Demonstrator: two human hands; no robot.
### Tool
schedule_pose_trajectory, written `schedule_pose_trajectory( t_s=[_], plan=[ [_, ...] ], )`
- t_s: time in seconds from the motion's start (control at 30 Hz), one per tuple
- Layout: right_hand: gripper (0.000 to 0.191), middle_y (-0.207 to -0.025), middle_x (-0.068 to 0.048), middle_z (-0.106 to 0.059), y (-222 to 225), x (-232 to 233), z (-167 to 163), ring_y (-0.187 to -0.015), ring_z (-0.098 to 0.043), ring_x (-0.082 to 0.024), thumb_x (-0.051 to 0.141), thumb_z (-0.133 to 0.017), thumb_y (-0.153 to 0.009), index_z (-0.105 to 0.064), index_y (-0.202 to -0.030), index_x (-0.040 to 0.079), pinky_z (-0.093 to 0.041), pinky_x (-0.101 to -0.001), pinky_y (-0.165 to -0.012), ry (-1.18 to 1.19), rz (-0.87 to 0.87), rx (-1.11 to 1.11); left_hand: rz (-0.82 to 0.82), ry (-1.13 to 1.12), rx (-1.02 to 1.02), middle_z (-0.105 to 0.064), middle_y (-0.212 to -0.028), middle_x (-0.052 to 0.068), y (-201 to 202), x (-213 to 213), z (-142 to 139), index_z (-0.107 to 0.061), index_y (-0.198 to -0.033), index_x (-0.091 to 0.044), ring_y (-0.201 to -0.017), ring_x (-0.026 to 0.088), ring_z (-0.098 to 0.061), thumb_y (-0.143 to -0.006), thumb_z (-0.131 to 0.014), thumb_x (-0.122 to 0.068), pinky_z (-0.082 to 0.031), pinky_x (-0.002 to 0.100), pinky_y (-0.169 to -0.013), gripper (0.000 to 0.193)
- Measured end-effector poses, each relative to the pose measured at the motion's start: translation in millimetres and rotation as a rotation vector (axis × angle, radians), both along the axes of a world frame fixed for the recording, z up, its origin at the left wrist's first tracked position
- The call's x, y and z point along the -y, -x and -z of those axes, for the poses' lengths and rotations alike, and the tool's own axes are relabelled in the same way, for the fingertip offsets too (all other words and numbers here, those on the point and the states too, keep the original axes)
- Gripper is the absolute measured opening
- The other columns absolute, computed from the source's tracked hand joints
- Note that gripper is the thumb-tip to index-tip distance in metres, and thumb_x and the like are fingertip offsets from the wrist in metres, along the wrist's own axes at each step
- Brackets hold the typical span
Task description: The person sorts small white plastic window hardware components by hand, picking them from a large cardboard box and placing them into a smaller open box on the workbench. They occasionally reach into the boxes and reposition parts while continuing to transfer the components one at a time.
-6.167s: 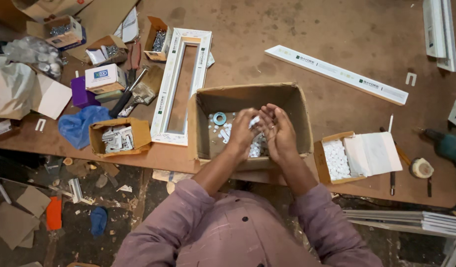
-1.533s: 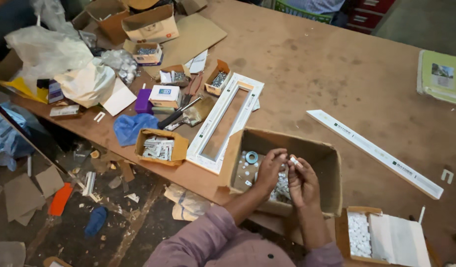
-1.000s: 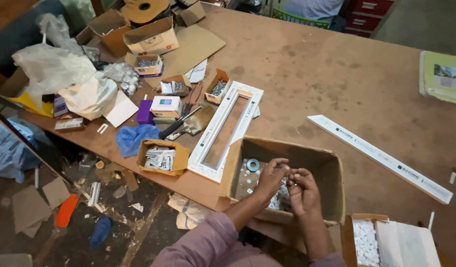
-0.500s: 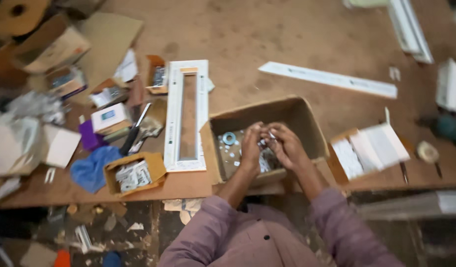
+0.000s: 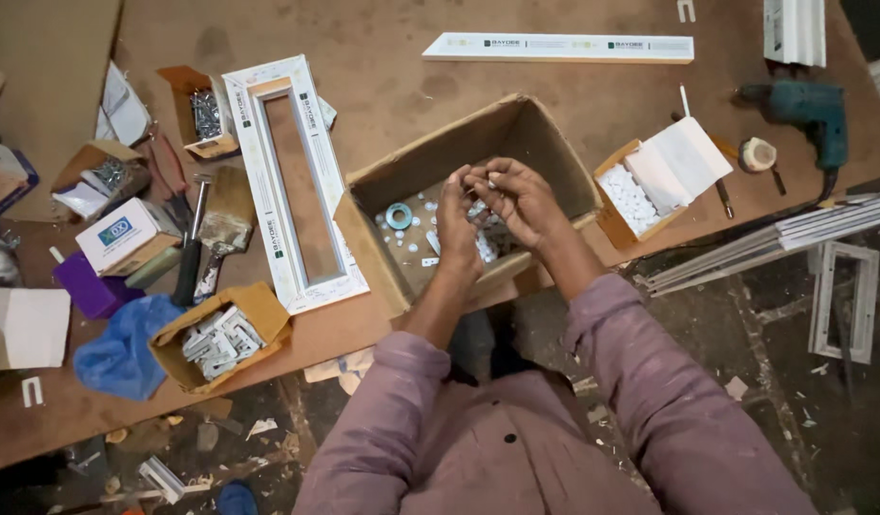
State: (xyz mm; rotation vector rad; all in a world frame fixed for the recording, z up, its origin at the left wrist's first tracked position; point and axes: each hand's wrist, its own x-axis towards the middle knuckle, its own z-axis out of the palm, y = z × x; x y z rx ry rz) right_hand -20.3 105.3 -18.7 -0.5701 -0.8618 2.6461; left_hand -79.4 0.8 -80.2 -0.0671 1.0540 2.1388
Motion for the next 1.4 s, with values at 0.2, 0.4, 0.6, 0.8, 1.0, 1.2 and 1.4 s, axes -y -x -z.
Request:
schedule_pose_trajectory(
  t_s=[0.2,0.4,0.6,0.8,1.0,1.2,1.4],
  plan=[
    [0.021,-0.119,-0.023,-0.069,1.2,3.2,-12.9,-0.121,-0.069,-0.034,-0.012,-0.051,-0.092,-0.06,-0.11,-0.007,-0.061,-0.0353,-0.103,0.002,-0.022,-0.045,0.016,-0.019,0.008,-0.063,-0.133,0.005,1.6,0.5,-7.9,-0.057,-0.139,-0.012,-0.12,0.018,-0.059,-0.105,-0.043,-0.051,-0.047,0.038,-0.095,0.053],
    [0.013,-0.118,-0.024,-0.069,-0.4,3.4,-8.8,-0.116,-0.068,-0.033,-0.005,-0.055,-0.103,-0.061,-0.114,-0.006,-0.06,-0.0351,-0.097,-0.008,0.006,-0.004,0.001,-0.066,0.065,-0.062,-0.131,0.009,3.5,-1.3,-1.0,-0.056,-0.141,-0.009,-0.119,0.022,-0.059,-0.104,-0.042,-0.055,-0.048,0.042,-0.099,0.061],
    [0.024,-0.114,-0.024,-0.069,-0.8,3.4,-10.3,-0.114,-0.071,-0.033,-0.009,-0.049,-0.092,-0.062,-0.113,-0.009,-0.063,-0.0347,-0.098,0.013,0.004,-0.026,-0.027,-0.133,0.145,-0.061,-0.132,0.01,5.2,-0.6,0.7,-0.056,-0.139,-0.007,-0.122,0.024,-0.058,-0.104,-0.044,-0.055,-0.047,0.043,-0.104,0.06],
    [0.019,-0.114,-0.018,-0.072,-4.6,2.9,-9.3,-0.111,-0.072,-0.026,-0.004,-0.057,-0.097,-0.061,-0.115,-0.004,-0.061,-0.0317,-0.095,-0.055,-0.017,-0.025,0.008,-0.142,0.169,-0.062,-0.134,0.007,5.6,-1.1,9.5,-0.057,-0.138,-0.009,-0.125,0.021,-0.057,-0.103,-0.043,-0.056,-0.045,0.041,-0.105,0.06],
    [0.019,-0.08,-0.002,-0.064,-2.6,8.9,-0.6,-0.061,-0.058,-0.008,0.015,-0.066,-0.102,-0.066,-0.116,0.002,-0.045,-0.0214,-0.051,-0.218,-0.018,0.008,-0.007,-0.122,0.191,-0.064,-0.131,0.005,9.3,-4.5,13.0,-0.058,-0.138,-0.013,-0.123,0.021,-0.058,-0.105,-0.041,-0.054,-0.044,0.039,-0.101,0.055],
    [0.021,-0.073,0.005,-0.059,-0.1,18.5,3.2,-0.052,-0.043,-0.001,0.019,-0.072,-0.099,-0.074,-0.113,0.003,-0.031,-0.0179,-0.044,-0.557,-0.016,0.177,-0.024,-0.139,0.22,-0.065,-0.112,0.0,9.1,-2.9,4.7,-0.062,-0.127,-0.016,-0.101,0.016,-0.058,-0.107,-0.043,-0.05,-0.048,0.037,-0.089,0.043],
    [0.02,-0.089,0.0,-0.066,-1.6,19.9,5.7,-0.065,-0.054,-0.005,0.011,-0.066,-0.094,-0.067,-0.113,0.005,-0.039,-0.0206,-0.051,-0.579,-0.045,0.086,-0.032,-0.131,0.203,-0.054,-0.081,-0.004,9.9,0.7,0.5,-0.066,-0.11,-0.01,-0.06,0.006,-0.043,-0.108,-0.048,-0.049,-0.029,0.024,-0.046,0.043]
  ],
)
